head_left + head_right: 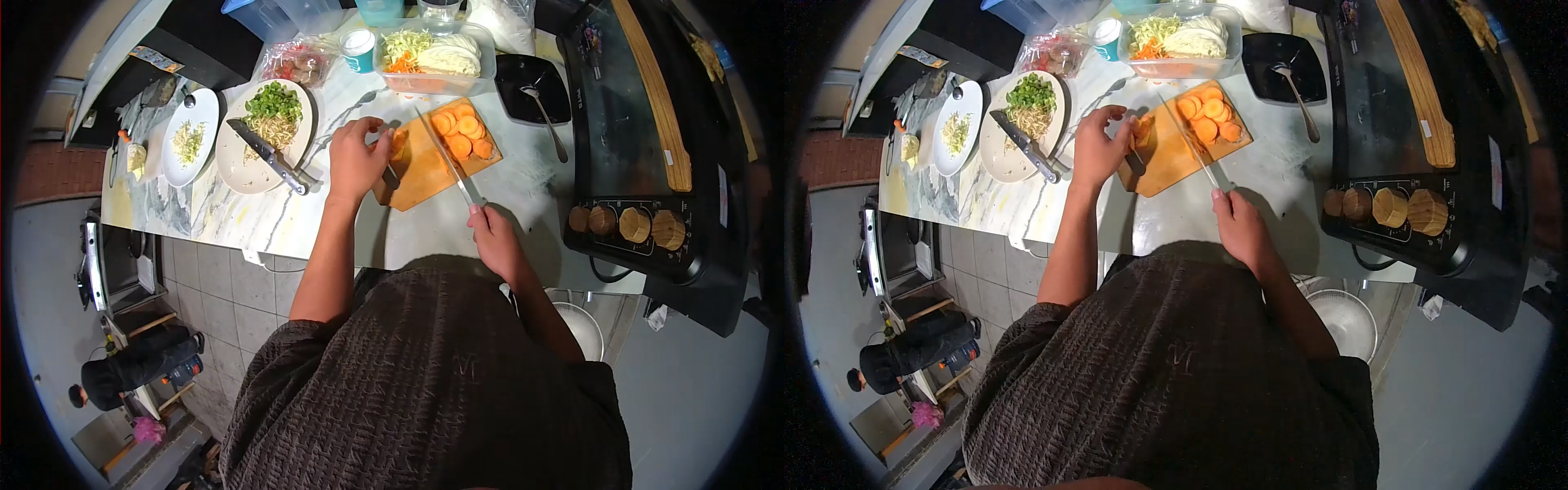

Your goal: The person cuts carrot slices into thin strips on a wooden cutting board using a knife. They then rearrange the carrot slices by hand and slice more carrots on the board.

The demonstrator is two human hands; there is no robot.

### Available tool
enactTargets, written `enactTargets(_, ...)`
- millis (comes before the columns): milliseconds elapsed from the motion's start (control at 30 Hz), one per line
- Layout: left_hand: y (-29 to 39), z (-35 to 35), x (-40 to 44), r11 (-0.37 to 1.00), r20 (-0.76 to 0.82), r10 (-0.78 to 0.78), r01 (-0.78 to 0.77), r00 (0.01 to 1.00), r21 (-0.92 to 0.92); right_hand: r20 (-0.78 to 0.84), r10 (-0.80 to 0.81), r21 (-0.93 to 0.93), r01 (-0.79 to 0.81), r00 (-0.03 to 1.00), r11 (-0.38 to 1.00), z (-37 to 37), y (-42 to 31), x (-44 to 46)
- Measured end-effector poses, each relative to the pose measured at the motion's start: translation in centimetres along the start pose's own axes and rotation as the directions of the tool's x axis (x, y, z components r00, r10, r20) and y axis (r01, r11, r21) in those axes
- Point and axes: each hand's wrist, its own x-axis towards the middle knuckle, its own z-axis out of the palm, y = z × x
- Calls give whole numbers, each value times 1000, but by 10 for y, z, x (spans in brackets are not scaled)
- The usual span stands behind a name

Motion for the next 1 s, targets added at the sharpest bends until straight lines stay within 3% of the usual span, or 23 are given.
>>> enactTargets(100, 10, 5, 0, 993, -23, 111, -112, 994, -28, -14, -27, 132, 29, 1000, 991, -2, 3, 2)
enactTargets(167, 22, 6, -3, 969, 112, 247, -248, 963, -4, -56, -53, 202, 63, 997, 977, -6, 2, 0)
enactTargets(200, 21, 8, -4, 963, 220, 262, -269, 940, 3, -54, -53, 200, 62, 997, 978, -7, 6, 1)
enactTargets(333, 30, 19, -12, 948, 343, 282, -315, 896, 43, -101, -45, 224, 67, 994, 972, -10, 21, 6)
enactTargets(567, 31, 34, -12, 934, 379, 280, -342, 882, 104, -122, -5, 250, 36, 993, 968, -15, 27, 3)
enactTargets(1000, 39, 38, -13, 936, 264, 310, -342, 913, 84, -122, 21, 223, 7, 992, 975, -15, 27, 3)
